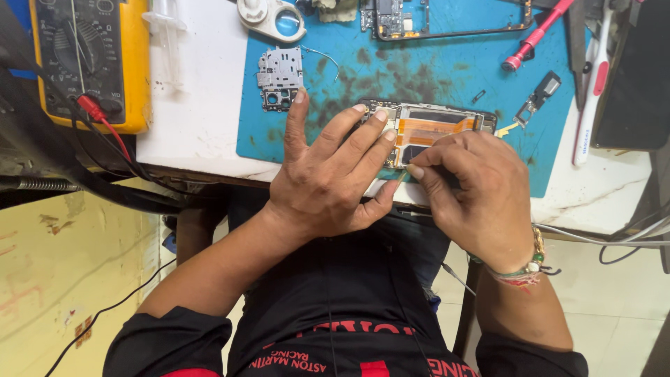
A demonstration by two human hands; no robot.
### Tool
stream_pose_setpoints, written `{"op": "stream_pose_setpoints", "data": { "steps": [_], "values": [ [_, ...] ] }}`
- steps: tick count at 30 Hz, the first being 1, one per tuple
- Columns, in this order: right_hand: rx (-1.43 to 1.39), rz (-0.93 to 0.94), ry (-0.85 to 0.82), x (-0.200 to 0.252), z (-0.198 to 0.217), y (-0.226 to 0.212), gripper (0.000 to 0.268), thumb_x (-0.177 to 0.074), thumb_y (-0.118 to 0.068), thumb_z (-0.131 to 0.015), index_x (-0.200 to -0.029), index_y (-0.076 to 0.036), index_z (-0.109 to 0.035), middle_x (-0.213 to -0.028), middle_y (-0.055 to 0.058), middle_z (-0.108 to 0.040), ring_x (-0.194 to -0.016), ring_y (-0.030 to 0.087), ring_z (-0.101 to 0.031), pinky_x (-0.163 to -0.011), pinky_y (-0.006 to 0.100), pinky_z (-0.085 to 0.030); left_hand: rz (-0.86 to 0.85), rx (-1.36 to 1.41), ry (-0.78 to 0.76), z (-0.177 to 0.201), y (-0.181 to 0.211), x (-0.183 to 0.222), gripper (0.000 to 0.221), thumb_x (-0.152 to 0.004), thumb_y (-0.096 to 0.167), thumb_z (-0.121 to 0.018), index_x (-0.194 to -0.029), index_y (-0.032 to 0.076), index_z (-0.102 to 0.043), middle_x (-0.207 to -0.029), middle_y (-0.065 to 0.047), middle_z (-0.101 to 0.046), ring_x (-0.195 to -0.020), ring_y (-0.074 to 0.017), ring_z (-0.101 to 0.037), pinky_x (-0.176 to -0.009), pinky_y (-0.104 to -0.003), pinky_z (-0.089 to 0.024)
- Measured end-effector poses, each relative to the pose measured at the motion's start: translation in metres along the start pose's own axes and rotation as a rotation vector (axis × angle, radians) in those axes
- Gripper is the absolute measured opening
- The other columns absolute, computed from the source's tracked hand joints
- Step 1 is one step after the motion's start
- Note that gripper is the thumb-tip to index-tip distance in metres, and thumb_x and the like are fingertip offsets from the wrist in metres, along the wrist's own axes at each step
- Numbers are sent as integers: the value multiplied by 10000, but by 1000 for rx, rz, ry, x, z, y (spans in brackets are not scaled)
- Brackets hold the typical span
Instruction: The person disassembles a mobile phone by removing internal components, peeling away adhesive strips from the chassis, and using a screwdriver to remove screws from the circuit board.
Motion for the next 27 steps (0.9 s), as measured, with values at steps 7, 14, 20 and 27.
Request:
{"op": "stream_pose_setpoints", "data": {
  "steps": [7,14,20,27],
  "values": [
    [2,-27,-29,-4,-1,2,101,-857,-38,-793,-903,-57,-705,-896,55,-704,-828,278,-645,-747,383,-492,23,29,-13,-1,-2,0,501,-982,455,-633,-1299,80,-729,-1398,-96,-652,-1351,-259,-559,-1257,-658,-45],
    [-120,-116,63,-7,-3,-2,198,-946,0,-768,-1136,-20,-714,-925,67,-723,-758,177,-665,-686,311,-508,47,90,-3,-3,-5,3,577,-993,443,-655,-1423,68,-571,-1419,-94,-642,-1369,-273,-557,-1261,-668,-36],
    [-170,-148,20,-17,-11,-6,344,-911,-34,-796,-1213,0,-632,-874,31,-729,-650,85,-655,-595,229,-505,46,79,21,-4,-5,4,589,-998,415,-650,-1459,68,-533,-1423,-94,-654,-1370,-271,-562,-1267,-662,-34],
    [-281,-234,-5,-20,-20,4,392,-909,-35,-791,-1238,0,-581,-865,10,-730,-569,15,-502,-514,187,-393,37,69,52,-5,-5,6,580,-1037,414,-638,-1479,62,-506,-1402,-92,-661,-1374,-272,-560,-1276,-644,-18]
  ]
}}
Point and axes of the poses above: each hand's wrist, its own x-axis away from the middle knuckle, its own z-axis out of the back of the hand, y = z × x, the point moved 7 cm from there along -x, towards the middle knuckle
